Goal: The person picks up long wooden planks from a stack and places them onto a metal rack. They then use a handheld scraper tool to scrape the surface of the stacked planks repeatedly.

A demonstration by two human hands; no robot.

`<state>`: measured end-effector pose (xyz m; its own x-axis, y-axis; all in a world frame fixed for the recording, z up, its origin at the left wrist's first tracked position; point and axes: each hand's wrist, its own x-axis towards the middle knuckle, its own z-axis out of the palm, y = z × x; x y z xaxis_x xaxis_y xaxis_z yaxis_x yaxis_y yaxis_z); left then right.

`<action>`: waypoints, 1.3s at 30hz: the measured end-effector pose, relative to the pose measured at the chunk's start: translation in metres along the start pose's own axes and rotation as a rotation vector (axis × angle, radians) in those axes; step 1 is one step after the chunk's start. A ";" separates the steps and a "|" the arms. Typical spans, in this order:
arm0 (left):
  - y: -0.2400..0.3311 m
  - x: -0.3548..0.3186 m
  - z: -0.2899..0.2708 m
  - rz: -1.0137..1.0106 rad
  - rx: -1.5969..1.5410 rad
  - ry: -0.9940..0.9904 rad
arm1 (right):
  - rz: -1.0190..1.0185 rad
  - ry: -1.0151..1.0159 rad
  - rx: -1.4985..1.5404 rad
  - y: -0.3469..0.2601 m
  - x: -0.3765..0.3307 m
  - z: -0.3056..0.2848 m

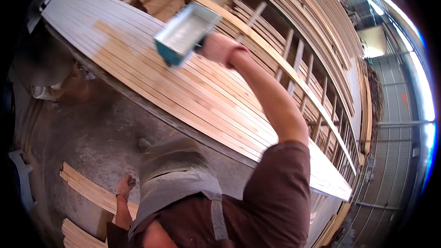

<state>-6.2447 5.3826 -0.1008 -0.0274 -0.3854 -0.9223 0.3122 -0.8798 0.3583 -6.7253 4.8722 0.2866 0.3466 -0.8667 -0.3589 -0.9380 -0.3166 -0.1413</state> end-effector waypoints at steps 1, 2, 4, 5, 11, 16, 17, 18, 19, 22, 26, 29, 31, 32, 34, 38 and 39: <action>-0.030 -0.004 -0.004 0.013 -0.051 0.027 | 0.007 0.044 0.100 -0.011 -0.005 0.003; -0.056 -0.007 0.001 0.032 -0.097 0.042 | 0.023 0.096 0.194 -0.007 -0.021 0.006; -0.104 -0.006 0.034 0.071 -0.158 0.139 | -0.017 0.168 0.104 0.021 -0.058 0.025; -0.123 -0.005 0.055 0.090 -0.171 0.220 | 0.046 0.136 0.098 0.042 -0.081 0.032; -0.236 -0.044 0.202 0.175 -0.041 0.217 | -0.077 0.093 0.012 0.209 -0.267 0.109; -0.297 -0.097 0.323 0.223 0.025 0.082 | -0.271 -0.013 -0.721 0.391 -0.499 0.181; -0.319 -0.103 0.337 0.229 0.007 0.095 | -0.300 -0.009 -0.776 0.419 -0.546 0.190; -0.339 -0.105 0.353 0.235 -0.009 0.100 | -0.207 -0.007 -0.614 0.444 -0.585 0.195; -0.362 -0.105 0.366 0.242 -0.028 0.103 | -0.127 0.013 -0.453 0.467 -0.620 0.199; -0.471 -0.103 0.388 0.258 -0.188 0.138 | -0.034 0.008 -0.375 0.497 -0.678 0.206; -0.593 -0.162 0.457 0.141 -0.124 0.114 | -0.063 0.054 -0.085 0.515 -0.679 0.207; -0.688 -0.208 0.498 -0.023 -0.007 0.138 | -0.108 0.133 0.021 0.504 -0.673 0.214; -0.753 -0.215 0.517 -0.010 -0.071 0.198 | -0.120 0.165 0.093 0.529 -0.688 0.243; -0.774 -0.219 0.534 0.025 -0.144 0.220 | -0.088 0.181 0.094 0.532 -0.705 0.244; -0.816 -0.227 0.567 0.096 -0.283 0.253 | -0.123 0.204 0.021 0.581 -0.743 0.259; -0.908 -0.252 0.656 0.091 -0.248 0.288 | -0.128 0.127 0.046 0.622 -0.905 0.264; -0.927 -0.250 0.680 0.104 -0.223 0.251 | -0.088 0.076 0.036 0.658 -0.948 0.274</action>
<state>-7.1731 6.1054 -0.1038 0.2407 -0.3651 -0.8993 0.5020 -0.7461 0.4373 -7.6682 5.5908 0.2810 0.4248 -0.8633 -0.2725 -0.9025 -0.3803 -0.2023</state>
